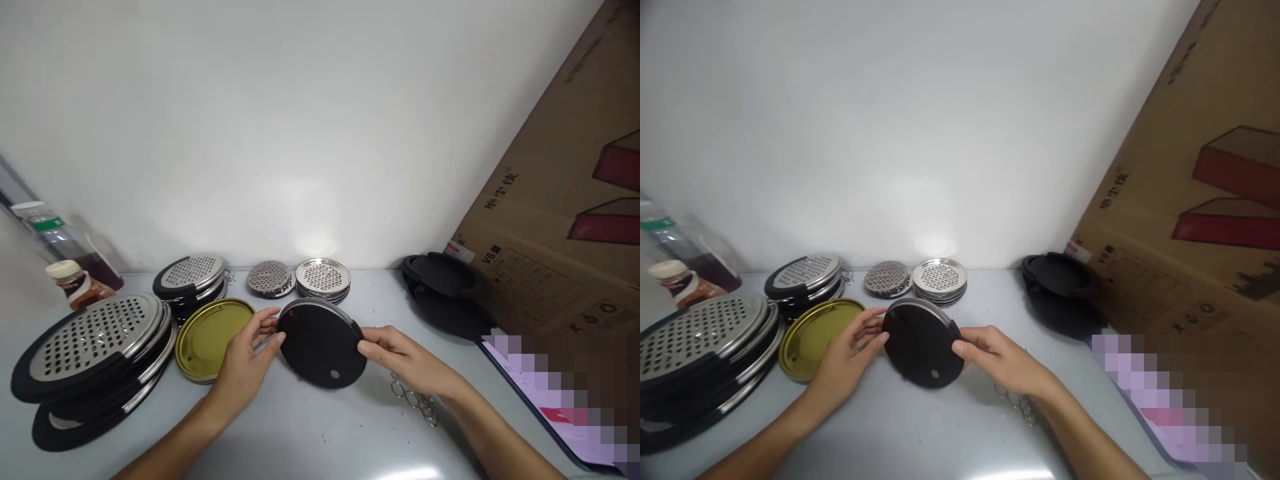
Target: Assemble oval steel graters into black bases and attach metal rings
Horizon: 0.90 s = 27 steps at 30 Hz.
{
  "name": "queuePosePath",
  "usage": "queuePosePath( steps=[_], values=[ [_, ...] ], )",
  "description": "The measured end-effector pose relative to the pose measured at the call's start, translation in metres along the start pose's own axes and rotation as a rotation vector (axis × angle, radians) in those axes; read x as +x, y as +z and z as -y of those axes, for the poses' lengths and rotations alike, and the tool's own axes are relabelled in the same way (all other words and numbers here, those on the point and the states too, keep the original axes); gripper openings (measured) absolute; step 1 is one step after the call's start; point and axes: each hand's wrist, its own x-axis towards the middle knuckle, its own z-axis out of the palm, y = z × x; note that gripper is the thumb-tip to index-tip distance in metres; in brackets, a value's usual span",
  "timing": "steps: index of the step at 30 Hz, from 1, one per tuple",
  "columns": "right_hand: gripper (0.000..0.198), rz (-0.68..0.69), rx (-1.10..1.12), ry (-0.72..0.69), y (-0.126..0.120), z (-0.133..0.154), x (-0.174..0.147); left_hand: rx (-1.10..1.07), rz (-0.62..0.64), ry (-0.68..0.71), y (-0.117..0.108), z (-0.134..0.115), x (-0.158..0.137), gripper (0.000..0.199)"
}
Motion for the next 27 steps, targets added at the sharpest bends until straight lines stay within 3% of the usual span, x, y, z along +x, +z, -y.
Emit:
queuePosePath(
  steps=[3,7,11,27],
  values=[
    [0.038,0.098,0.172,0.063,0.001,-0.007,0.001,-0.040,-0.027,-0.015,0.002,0.002,0.003,0.039],
    [0.066,0.167,0.240,0.249,0.000,-0.025,0.003,-0.032,0.008,-0.014,0.007,0.001,0.003,0.036],
    [0.087,0.176,0.250,0.305,0.000,-0.034,0.002,0.058,0.053,0.003,0.011,0.001,0.002,0.031],
    [0.074,0.173,-0.026,0.346,-0.002,-0.027,0.007,0.344,0.120,0.050,0.018,0.022,0.012,0.033]
  ],
)
